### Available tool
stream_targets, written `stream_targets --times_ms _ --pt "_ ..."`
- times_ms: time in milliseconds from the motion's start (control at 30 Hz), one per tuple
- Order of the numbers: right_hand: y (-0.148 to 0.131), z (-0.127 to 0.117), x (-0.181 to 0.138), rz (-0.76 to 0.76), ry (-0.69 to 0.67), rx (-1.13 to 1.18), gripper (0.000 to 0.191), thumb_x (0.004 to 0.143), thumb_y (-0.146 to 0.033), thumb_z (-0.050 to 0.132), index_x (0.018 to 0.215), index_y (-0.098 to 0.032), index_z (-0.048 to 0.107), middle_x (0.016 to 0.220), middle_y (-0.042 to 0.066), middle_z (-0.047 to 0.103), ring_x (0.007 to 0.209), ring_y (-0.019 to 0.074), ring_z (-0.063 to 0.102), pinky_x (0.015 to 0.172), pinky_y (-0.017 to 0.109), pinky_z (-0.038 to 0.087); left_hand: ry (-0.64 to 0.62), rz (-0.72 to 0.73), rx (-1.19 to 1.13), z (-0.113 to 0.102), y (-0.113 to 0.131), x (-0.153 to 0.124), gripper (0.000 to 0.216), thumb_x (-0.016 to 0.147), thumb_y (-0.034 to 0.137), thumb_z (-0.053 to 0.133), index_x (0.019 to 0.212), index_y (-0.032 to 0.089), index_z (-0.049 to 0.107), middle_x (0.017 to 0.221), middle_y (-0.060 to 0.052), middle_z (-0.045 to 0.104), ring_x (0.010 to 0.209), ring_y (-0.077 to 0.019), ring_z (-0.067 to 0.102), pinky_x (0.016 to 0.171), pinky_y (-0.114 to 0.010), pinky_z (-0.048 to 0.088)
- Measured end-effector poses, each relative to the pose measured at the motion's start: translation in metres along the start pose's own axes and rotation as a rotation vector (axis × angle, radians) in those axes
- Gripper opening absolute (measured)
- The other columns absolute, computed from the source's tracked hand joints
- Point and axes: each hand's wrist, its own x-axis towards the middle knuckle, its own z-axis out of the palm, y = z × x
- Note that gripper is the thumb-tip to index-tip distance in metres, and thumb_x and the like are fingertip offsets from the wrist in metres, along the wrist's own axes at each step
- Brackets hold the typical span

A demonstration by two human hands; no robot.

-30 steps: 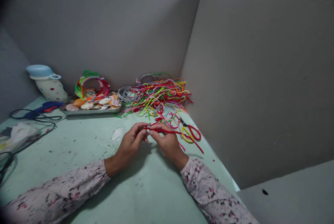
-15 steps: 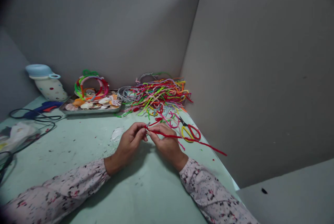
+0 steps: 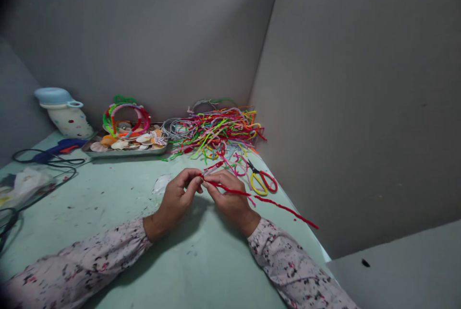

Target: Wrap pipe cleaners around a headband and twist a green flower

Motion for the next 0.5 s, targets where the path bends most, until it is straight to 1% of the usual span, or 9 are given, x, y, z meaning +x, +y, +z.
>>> stream_targets --times_ms 167,333,500 --pt "-0.0003 -0.0012 -0.0008 -0.04 -0.035 -0.059 0.017 0.083 -0.015 0.063 0.097 -0.022 0.067 0.09 0.004 0.069 0.086 0.0164 0.063 0.078 0.032 0.051 0.038 0.052 0.068 0.0001 -0.0067 0.0017 0.014 0.09 0.024 0.048 0.097 0.018 0.058 0.087 -0.002 0.062 0.069 -0.0118 0.058 0.07 -0.026 0.046" --pt "0.0004 -0.0015 -0.0018 -0.041 -0.036 -0.092 0.016 0.084 -0.017 0.061 0.098 -0.023 0.066 0.091 0.004 0.069 0.088 0.0172 0.063 0.078 0.033 0.051 0.073 0.147 0.128 -0.0027 -0.0058 0.0034 0.016 0.089 0.022 0.049 0.096 0.019 0.063 0.09 -0.004 0.063 0.086 -0.0153 0.058 0.079 -0.028 0.045" --pt "0.0045 -0.004 -0.0016 -0.1 -0.047 -0.141 0.02 0.083 -0.016 0.061 0.101 -0.024 0.065 0.093 0.005 0.069 0.09 0.0185 0.063 0.079 0.035 0.051 0.074 0.18 0.165 -0.0038 -0.0046 0.0047 0.016 0.089 0.022 0.049 0.096 0.019 0.063 0.089 -0.004 0.062 0.086 -0.0162 0.057 0.079 -0.03 0.045"
